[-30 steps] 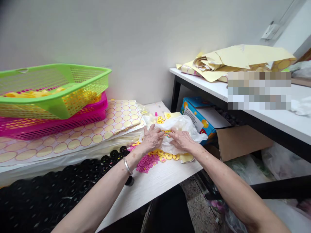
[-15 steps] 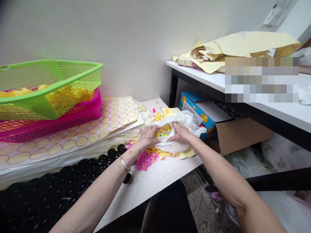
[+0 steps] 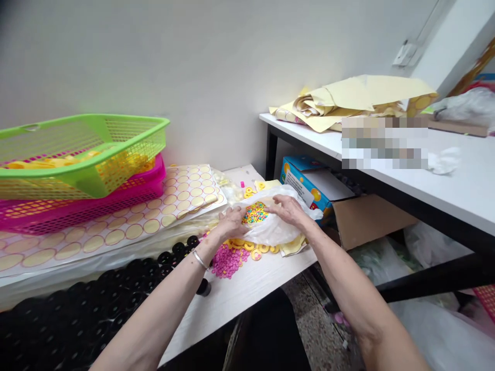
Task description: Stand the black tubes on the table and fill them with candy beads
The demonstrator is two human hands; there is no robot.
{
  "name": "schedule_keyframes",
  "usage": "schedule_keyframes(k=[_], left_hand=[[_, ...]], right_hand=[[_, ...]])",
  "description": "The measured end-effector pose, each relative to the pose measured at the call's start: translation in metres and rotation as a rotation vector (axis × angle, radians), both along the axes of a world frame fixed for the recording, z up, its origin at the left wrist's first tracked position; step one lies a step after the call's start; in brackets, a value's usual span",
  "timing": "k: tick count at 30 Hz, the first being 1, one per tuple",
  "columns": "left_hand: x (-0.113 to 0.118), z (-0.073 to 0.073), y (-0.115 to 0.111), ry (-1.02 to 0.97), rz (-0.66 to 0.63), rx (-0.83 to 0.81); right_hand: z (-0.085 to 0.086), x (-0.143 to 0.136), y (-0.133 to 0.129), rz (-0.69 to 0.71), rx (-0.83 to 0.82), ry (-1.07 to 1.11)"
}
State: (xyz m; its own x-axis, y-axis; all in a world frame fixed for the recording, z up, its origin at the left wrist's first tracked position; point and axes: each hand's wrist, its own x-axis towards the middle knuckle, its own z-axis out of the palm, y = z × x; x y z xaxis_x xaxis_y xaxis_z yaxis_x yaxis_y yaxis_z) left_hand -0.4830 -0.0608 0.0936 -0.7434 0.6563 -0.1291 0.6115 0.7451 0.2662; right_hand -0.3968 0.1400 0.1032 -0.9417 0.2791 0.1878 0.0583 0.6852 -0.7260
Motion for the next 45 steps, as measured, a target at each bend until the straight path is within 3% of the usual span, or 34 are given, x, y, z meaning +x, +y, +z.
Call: schedule_keyframes(k=[4,7,9,13,15,18,23,25,31,39,45], left_hand=[[-0.006,0.021,-0.015,-0.036,0.043,0.078],[0.007,0.042,-0.026,0.005,0.068,0.193],[0.031,0.051,-0.032,0.029,0.039,0.283],[0.108,0.047,-0.047,-0.154,-0.156,0.691],[0.147,0.037,-0.056,-0.234,-0.179,0.890],[0.190,0.023,-0.070,-0.249,-0.075,1.028],[0.227,0.016,-0.094,-0.178,0.002,1.119],[0.236,0.016,-0.103,-0.112,0.044,1.157],[0.247,0.015,-0.129,0.142,0.106,1.140],[0.241,0.011,-0.158,0.034,0.110,1.236],[0.239,0.002,-0.171,0.087,0.134,1.266]], right_hand=[[0.018,0.021,-0.025,-0.213,-0.372,0.283],[0.023,0.046,-0.059,-0.242,-0.787,0.341],[0.022,0.065,-0.085,-0.180,-1.069,0.388],[0.013,0.100,-0.134,-0.001,-1.246,0.413],[0.009,0.115,-0.153,0.056,-1.266,0.408],[0.005,0.136,-0.173,0.109,-1.286,0.371],[0.000,0.167,-0.190,0.183,-1.313,0.310],[-0.002,0.179,-0.192,0.189,-1.250,0.279],[-0.003,0.204,-0.193,0.367,-0.911,0.149],[-0.003,0.194,-0.214,0.351,-0.970,0.072],[-0.005,0.196,-0.233,0.330,-0.819,0.149]])
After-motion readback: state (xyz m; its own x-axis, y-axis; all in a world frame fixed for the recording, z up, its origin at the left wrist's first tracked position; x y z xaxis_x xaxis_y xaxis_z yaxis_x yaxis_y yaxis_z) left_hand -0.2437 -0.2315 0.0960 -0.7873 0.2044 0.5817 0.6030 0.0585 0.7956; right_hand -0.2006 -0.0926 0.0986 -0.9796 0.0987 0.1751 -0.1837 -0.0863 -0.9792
